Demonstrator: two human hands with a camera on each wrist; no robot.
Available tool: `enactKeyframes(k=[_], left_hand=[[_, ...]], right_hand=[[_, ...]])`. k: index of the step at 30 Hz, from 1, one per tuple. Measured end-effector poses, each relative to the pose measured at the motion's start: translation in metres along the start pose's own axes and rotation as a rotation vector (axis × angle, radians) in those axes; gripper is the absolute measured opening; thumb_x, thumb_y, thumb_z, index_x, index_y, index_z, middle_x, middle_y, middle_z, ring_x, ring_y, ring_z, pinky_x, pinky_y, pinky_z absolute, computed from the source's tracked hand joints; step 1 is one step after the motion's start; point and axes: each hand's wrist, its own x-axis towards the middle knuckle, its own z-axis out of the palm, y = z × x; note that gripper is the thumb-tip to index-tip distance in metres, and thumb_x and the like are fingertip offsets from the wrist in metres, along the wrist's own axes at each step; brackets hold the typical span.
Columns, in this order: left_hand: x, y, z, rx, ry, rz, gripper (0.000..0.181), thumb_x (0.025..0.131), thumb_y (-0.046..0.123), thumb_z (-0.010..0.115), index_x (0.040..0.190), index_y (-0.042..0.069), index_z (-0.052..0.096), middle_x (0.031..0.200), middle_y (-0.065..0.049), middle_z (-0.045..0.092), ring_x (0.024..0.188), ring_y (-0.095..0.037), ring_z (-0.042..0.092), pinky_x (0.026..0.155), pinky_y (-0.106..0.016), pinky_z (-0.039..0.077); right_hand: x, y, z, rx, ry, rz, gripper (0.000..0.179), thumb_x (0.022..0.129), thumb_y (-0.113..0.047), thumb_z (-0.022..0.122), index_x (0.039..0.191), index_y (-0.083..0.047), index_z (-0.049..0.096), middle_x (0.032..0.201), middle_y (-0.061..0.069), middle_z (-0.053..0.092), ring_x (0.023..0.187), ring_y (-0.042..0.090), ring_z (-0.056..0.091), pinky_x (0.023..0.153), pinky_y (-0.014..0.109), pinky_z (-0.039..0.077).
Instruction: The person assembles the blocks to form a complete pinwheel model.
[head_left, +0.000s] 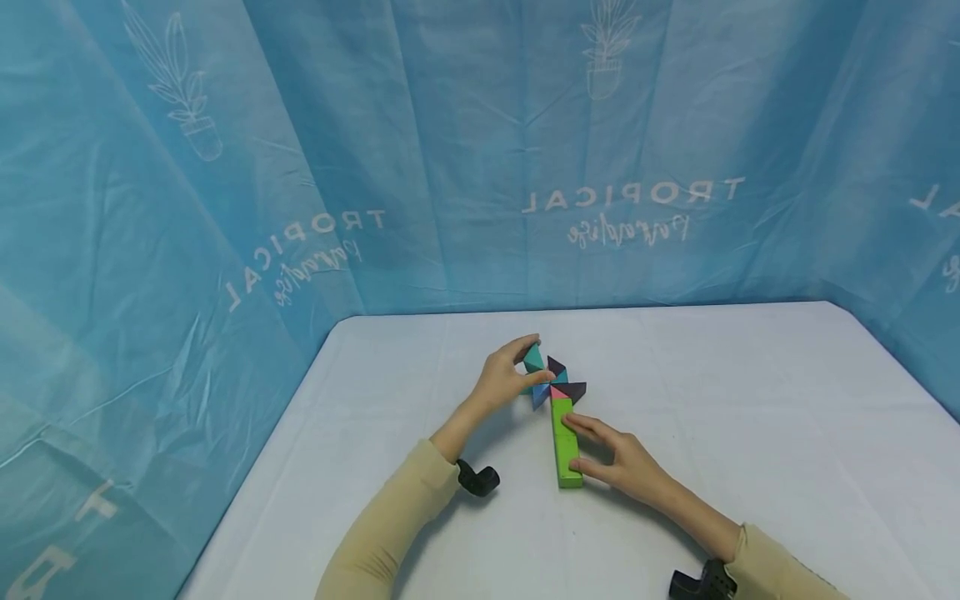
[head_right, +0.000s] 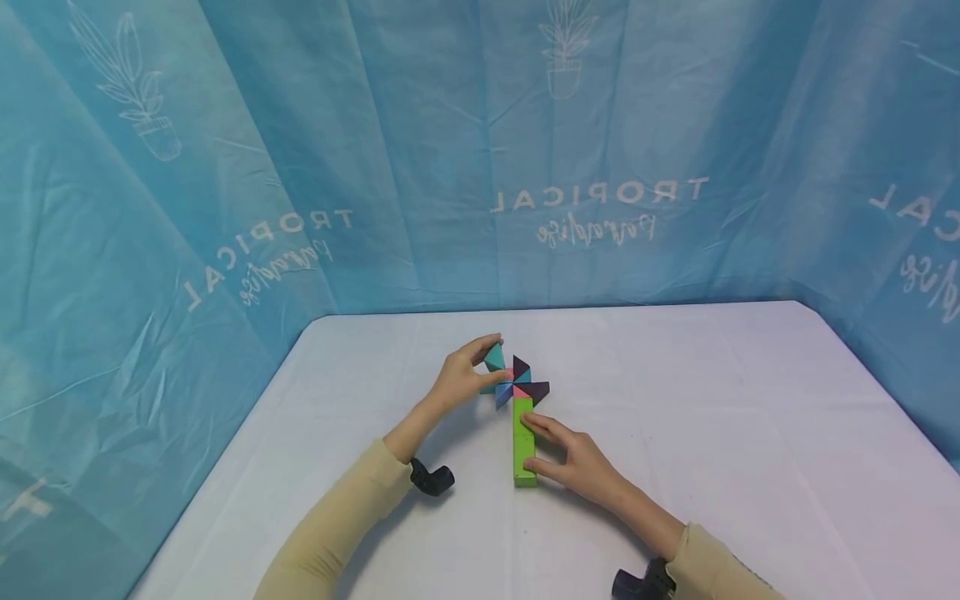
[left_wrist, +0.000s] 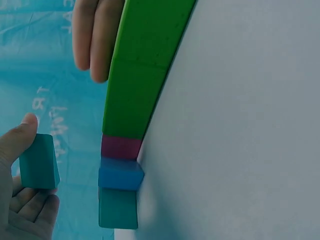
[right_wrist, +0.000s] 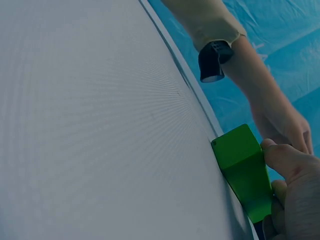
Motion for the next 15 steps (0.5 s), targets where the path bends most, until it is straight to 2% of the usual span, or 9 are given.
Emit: enactKeyframes(k=[10,15], left_hand=[[-0.020,0.006,0.010,0.058,-0.063,0.057,0.069,0.081,0.029,0.076,0.137,0.003,0.047,0.134,-0.011,0.052,0.113,-0.024,0.056,0.093,-0.031,0.048],[-0.029,0.006,0.012,0.072,-0.082,0.071,0.071,0.079,0.030,0.077,0.138,0.003,0.046,0.135,-0.011,0.051,0.111,-0.023,0.057,0.092,-0.030,0.048]], right_hand=[[0.000,0.002,0.000,0.006,0.003,-0.038,0.060,0.083,-0.006,0.072,0.135,0.005,0.044,0.132,0.017,0.053,0.123,0.037,0.045,0.101,0.038,0.040],[0.000,0.002,0.000,0.006,0.003,-0.057,0.061,0.083,-0.004,0.072,0.136,0.005,0.044,0.131,0.018,0.053,0.122,0.038,0.046,0.100,0.041,0.041]])
